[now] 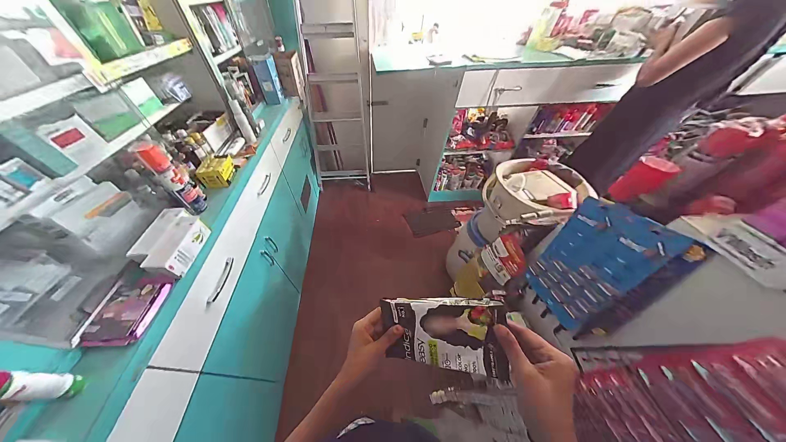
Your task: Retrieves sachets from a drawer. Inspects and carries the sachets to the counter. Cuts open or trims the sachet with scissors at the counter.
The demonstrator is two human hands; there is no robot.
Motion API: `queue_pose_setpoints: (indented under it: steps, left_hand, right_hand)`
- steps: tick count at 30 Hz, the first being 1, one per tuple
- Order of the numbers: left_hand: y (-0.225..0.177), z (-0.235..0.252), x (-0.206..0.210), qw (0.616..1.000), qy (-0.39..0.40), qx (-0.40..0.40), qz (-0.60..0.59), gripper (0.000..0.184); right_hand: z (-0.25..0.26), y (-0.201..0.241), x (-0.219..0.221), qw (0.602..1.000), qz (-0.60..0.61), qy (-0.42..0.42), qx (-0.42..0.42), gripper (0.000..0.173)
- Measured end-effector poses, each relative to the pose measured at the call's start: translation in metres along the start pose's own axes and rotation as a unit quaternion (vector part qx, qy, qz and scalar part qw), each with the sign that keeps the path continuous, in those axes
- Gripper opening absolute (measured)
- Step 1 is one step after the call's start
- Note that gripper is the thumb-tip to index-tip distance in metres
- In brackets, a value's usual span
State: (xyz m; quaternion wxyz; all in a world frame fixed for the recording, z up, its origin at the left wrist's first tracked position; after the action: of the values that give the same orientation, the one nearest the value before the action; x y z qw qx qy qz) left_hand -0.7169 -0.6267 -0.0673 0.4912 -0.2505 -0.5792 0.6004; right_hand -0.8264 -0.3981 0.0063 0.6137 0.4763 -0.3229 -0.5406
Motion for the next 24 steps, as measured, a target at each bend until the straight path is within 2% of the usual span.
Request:
queue_pose_setpoints:
  steps: [6, 9, 15, 17, 18, 19, 21, 22, 24]
  left_hand:
    - [0.027, 0.087, -0.022, 0.992, -0.123, -0.031, -0.022, 0.018]
    - [0.046, 0.137, -0.038, 0.986, -0.162, -0.03, -0.027, 0.019]
    - [0.089, 0.274, -0.075, 0.986, -0.156, -0.03, -0.055, 0.027]
    - [0.099, 0.334, -0.092, 0.99, -0.134, -0.05, -0.007, 0.032]
    - [0.1, 0.364, -0.101, 0.991, -0.116, -0.049, 0.044, 0.042]
    - [0.099, 0.394, -0.109, 0.989, -0.092, -0.031, 0.111, 0.057]
    - [0.087, 0.454, -0.114, 0.974, -0.042, 0.063, 0.216, 0.08]
    - [0.077, 0.482, -0.109, 0.959, -0.018, 0.122, 0.253, 0.084]
    - [0.065, 0.531, -0.09, 0.934, 0.04, 0.208, 0.287, 0.074]
  right_hand:
    - [0.108, -0.036, 0.05, 0.997, 0.042, 0.067, -0.013, 0.015]
    - [0.164, -0.06, 0.084, 0.994, 0.022, 0.097, -0.038, 0.017]
    - [0.292, -0.089, 0.16, 0.98, -0.115, 0.049, -0.155, 0.025]
    - [0.34, -0.094, 0.188, 0.965, -0.15, 0.044, -0.209, 0.027]
    - [0.362, -0.096, 0.202, 0.957, -0.158, 0.051, -0.236, 0.027]
    - [0.382, -0.099, 0.215, 0.949, -0.161, 0.066, -0.262, 0.027]
    - [0.42, -0.106, 0.24, 0.932, -0.167, 0.1, -0.307, 0.025]
    - [0.436, -0.11, 0.253, 0.923, -0.173, 0.124, -0.32, 0.024]
    - [0.465, -0.124, 0.273, 0.907, -0.202, 0.158, -0.334, 0.024]
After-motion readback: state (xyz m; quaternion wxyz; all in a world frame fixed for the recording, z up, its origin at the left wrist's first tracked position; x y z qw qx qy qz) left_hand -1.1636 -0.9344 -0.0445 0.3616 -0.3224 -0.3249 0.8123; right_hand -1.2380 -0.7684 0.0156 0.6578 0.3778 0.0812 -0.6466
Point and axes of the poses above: each hand's wrist, its own z-axis towards the middle knuckle, its own x-axis out of the palm, y = z × x, the point moved 8 cm from there along z, towards the middle knuckle, and after that the axes turned 1 degree about -y, right-handed, at the moved point
